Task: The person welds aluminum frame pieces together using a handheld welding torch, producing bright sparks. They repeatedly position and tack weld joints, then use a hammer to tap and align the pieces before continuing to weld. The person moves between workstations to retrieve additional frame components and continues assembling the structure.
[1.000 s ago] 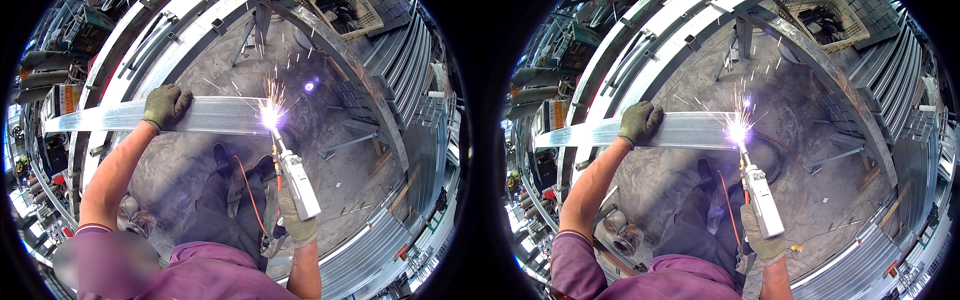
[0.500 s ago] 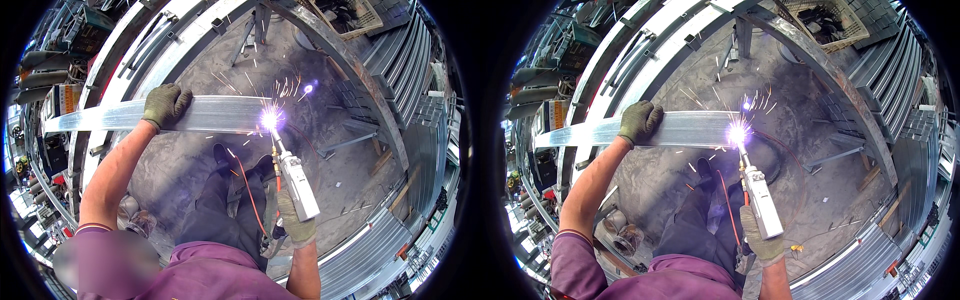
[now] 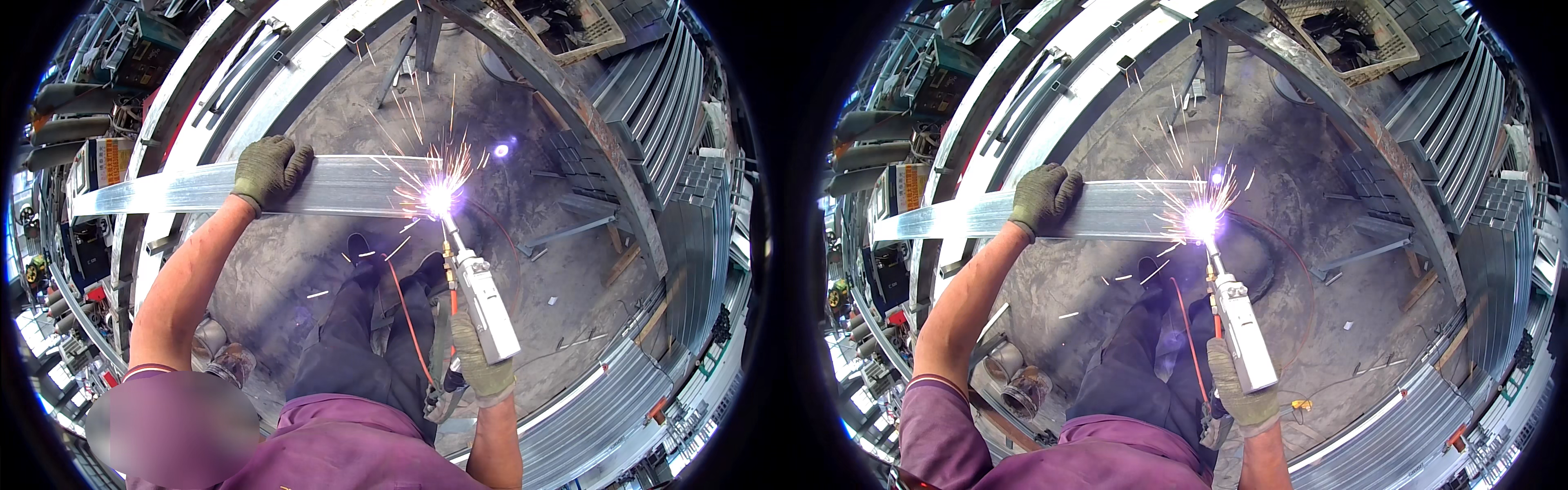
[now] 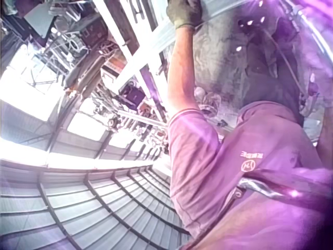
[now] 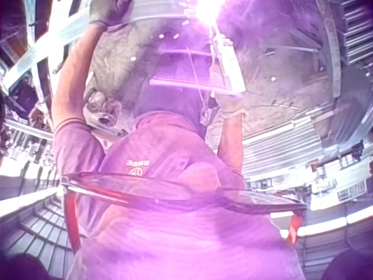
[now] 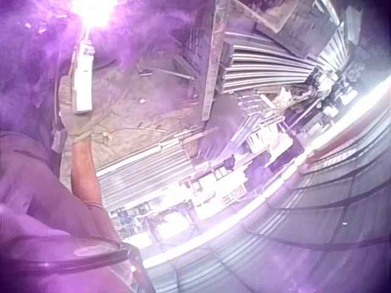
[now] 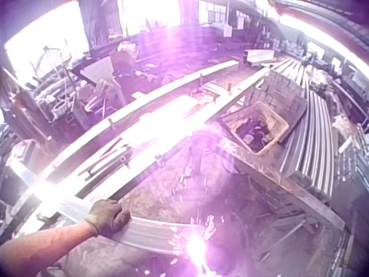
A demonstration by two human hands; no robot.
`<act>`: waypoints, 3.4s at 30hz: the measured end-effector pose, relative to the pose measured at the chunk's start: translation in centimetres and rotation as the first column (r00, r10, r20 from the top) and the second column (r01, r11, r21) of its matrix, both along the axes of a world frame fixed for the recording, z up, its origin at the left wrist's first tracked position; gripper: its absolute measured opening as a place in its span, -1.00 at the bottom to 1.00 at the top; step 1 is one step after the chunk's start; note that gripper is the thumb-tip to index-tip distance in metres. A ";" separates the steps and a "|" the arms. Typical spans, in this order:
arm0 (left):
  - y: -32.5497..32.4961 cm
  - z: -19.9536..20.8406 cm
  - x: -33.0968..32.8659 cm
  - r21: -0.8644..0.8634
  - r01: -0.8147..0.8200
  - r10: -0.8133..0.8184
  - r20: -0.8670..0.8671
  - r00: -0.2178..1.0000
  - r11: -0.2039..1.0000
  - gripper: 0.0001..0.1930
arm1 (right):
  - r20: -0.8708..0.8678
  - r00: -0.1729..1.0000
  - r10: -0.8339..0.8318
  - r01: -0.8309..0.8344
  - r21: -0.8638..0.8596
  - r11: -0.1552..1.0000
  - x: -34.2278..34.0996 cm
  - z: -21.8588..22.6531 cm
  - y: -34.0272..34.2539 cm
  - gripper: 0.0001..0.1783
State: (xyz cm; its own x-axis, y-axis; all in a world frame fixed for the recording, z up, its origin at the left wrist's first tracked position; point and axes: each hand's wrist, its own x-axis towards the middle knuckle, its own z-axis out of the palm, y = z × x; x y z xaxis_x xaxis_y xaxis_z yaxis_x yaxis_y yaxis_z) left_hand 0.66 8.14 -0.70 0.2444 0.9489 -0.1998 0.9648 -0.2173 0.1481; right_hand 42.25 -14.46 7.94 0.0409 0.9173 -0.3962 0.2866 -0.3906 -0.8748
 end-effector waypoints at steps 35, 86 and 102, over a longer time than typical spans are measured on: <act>0.2 0.1 0.4 0.012 -0.006 0.005 0.042 0.999 1.000 -0.45 | -0.068 0.998 -0.014 0.006 -0.114 0.993 0.6 -0.3 -2.1 -0.71; 0.2 0.5 0.6 -0.004 -0.022 0.022 0.063 0.998 1.000 -0.43 | 0.031 0.998 0.048 -0.043 -0.134 0.990 -1.3 -3.0 -5.2 -0.65; -3.3 3.6 -0.5 0.055 0.377 -0.373 -0.059 0.926 0.925 0.25 | 0.223 0.975 -0.006 0.002 0.021 1.000 1.7 -2.6 -4.7 -0.66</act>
